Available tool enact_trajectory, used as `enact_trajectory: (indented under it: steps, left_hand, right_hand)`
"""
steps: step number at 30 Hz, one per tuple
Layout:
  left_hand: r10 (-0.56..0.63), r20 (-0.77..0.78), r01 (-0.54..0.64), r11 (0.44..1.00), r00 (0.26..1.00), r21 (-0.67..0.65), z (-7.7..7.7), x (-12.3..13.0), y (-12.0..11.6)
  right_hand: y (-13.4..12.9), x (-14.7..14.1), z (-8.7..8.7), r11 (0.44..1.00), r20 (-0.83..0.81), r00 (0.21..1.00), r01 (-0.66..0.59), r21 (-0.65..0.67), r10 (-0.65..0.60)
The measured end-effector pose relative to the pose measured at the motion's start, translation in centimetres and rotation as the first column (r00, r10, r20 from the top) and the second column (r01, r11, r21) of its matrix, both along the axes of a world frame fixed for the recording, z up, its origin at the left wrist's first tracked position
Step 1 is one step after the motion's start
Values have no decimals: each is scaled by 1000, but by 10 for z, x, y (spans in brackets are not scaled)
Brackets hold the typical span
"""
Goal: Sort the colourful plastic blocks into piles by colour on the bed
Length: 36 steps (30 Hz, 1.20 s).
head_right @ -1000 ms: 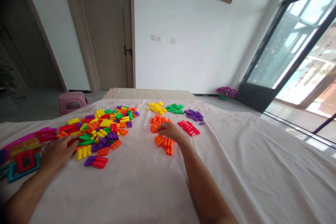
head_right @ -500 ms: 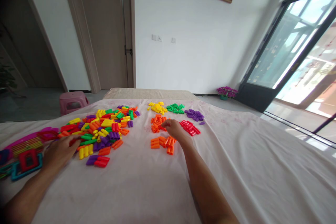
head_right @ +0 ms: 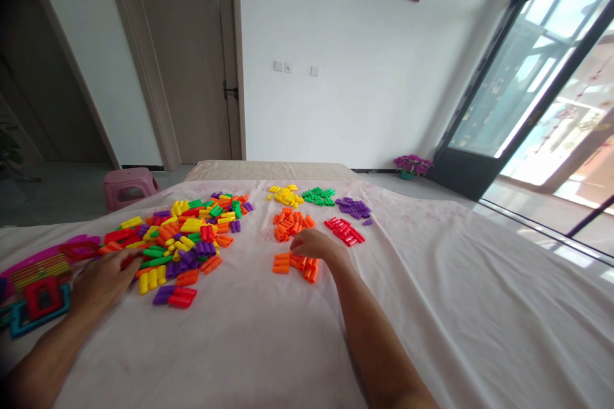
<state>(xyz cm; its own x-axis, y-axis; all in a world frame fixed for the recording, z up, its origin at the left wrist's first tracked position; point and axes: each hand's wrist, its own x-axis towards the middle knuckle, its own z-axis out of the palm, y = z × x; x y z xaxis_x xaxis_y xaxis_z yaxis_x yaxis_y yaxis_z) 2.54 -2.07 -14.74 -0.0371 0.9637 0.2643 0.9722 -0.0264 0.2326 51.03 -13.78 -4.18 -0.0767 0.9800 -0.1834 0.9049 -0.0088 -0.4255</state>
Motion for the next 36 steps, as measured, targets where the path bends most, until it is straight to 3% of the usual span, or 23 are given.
enact_trajectory:
  steps: [5, 12, 14, 19, 21, 24, 28, 32, 36]
  left_hand:
    - [-5, 17, 5, 1000, 1000, -11, 4, 2, -2]
    - [-9, 30, 9, 1000, 1000, -22, 12, 6, -7]
    - [-5, 30, 6, 999, 1000, -32, 13, 6, -8]
    - [-5, 25, 5, 1000, 1000, -23, 11, 6, -8]
    - [-6, 21, 6, 1000, 1000, -17, 10, 5, -8]
    - [-5, 23, 5, 1000, 1000, -17, 10, 5, -8]
    - [2, 23, -2, 1000, 1000, -11, 12, 6, -8]
    - [4, 17, -4, 1000, 1000, 25, 14, 9, -12]
    - [-20, 47, 18, 999, 999, 37, 16, 11, -14]
  right_hand:
    - [5, -3, -6, 960, -60, 985, 172, 222, -162]
    - [17, -9, -30, 941, -94, 995, 71, 330, -42]
    - [20, -6, -32, 909, -111, 985, 163, 383, -130]
    - [25, 15, -26, 751, -213, 892, 451, 482, -399]
    - [24, 22, -25, 727, -232, 869, 494, 477, -438]
    - [20, 23, -24, 735, -231, 857, 514, 442, -460]
    - [14, -6, -18, 782, -246, 905, 425, 455, -348]
    - [7, -63, -17, 878, -241, 968, 179, 444, -76]
    - [5, -117, -27, 939, -113, 988, -63, 338, 106]
